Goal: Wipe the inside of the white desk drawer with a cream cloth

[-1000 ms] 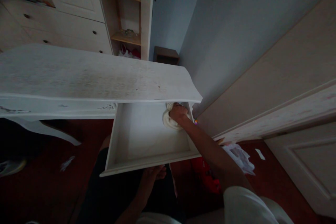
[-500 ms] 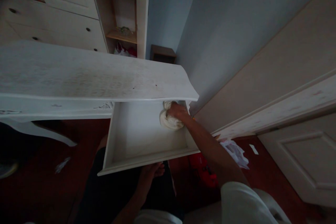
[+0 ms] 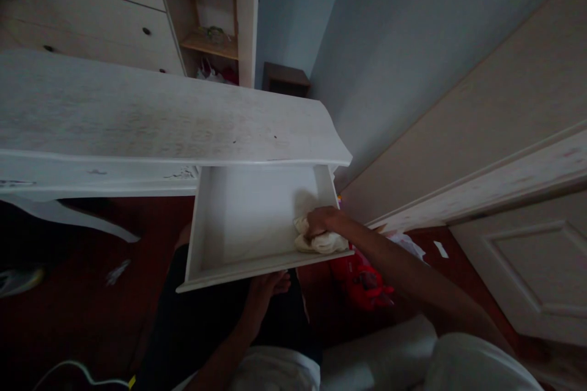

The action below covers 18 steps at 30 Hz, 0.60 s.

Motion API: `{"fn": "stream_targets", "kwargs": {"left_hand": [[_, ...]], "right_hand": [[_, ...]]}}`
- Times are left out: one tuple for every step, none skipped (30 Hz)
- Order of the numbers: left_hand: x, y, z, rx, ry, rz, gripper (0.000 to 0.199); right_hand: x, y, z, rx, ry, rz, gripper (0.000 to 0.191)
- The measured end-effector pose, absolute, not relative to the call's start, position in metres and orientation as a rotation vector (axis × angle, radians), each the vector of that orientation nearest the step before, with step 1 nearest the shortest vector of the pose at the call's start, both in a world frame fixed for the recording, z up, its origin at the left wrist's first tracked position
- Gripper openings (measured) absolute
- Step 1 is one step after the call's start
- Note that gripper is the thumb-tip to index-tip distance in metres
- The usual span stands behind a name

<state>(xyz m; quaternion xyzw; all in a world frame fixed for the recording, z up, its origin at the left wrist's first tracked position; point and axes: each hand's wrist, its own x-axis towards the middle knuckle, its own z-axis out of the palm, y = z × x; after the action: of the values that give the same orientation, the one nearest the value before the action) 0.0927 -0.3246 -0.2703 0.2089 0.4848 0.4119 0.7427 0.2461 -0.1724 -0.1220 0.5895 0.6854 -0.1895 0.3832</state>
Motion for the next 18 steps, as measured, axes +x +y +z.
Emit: {"fn": "stream_targets", "kwargs": {"left_hand": [[0.093,-0.324,-0.269,0.46,1.065,0.899,0.056],[0.093,-0.324,-0.268,0.459,1.071,0.893,0.056],[0.093,-0.324,-0.266,0.457,1.077,0.888,0.056],[0.093,-0.324,-0.265,0.456,1.081,0.886,0.056],[0.093,-0.324,-0.264,0.455,1.083,0.887,0.056],[0.093,-0.324,-0.263,0.455,1.084,0.889,0.056],[0.093,-0.324,-0.263,0.455,1.079,0.894,0.056],[0.093,-0.324,-0.262,0.454,1.073,0.901,0.056],[0.093,-0.325,-0.262,0.455,1.068,0.906,0.056],[0.093,-0.325,-0.262,0.454,1.068,0.908,0.056],[0.093,-0.326,-0.262,0.451,1.071,0.911,0.057],[0.094,-0.326,-0.262,0.446,1.073,0.914,0.057],[0.094,-0.326,-0.262,0.44,1.073,0.916,0.057],[0.094,-0.327,-0.262,0.434,1.071,0.918,0.057],[0.094,-0.327,-0.262,0.429,1.067,0.921,0.056],[0.094,-0.327,-0.261,0.421,1.066,0.924,0.056],[0.094,-0.327,-0.26,0.413,1.068,0.924,0.056],[0.094,-0.327,-0.259,0.407,1.073,0.919,0.055]], "right_hand": [[0.246,-0.173,-0.121,1.417,1.734,-0.529,0.048],[0.246,-0.173,-0.121,1.346,1.723,-0.564,0.047],[0.246,-0.172,-0.122,1.294,1.717,-0.591,0.046],[0.246,-0.171,-0.122,1.266,1.72,-0.613,0.044],[0.246,-0.17,-0.124,1.247,1.732,-0.634,0.043],[0.246,-0.17,-0.125,1.229,1.75,-0.655,0.041],[0.244,-0.169,-0.126,1.206,1.773,-0.675,0.039],[0.242,-0.169,-0.127,1.176,1.804,-0.689,0.037],[0.238,-0.169,-0.128,1.138,1.838,-0.697,0.036],[0.233,-0.169,-0.128,1.097,1.875,-0.703,0.035],[0.227,-0.17,-0.129,1.064,1.917,-0.707,0.035],[0.219,-0.17,-0.13,1.036,1.966,-0.715,0.036],[0.211,-0.17,-0.13,1.008,2.023,-0.731,0.038],[0.2,-0.17,-0.131,0.975,2.077,-0.753,0.039],[0.189,-0.17,-0.132,0.938,2.13,-0.778,0.04],[0.177,-0.17,-0.134,0.896,2.175,-0.802,0.04],[0.164,-0.169,-0.135,0.853,2.208,-0.824,0.04],[0.15,-0.169,-0.136,0.821,2.235,-0.838,0.04]]}}
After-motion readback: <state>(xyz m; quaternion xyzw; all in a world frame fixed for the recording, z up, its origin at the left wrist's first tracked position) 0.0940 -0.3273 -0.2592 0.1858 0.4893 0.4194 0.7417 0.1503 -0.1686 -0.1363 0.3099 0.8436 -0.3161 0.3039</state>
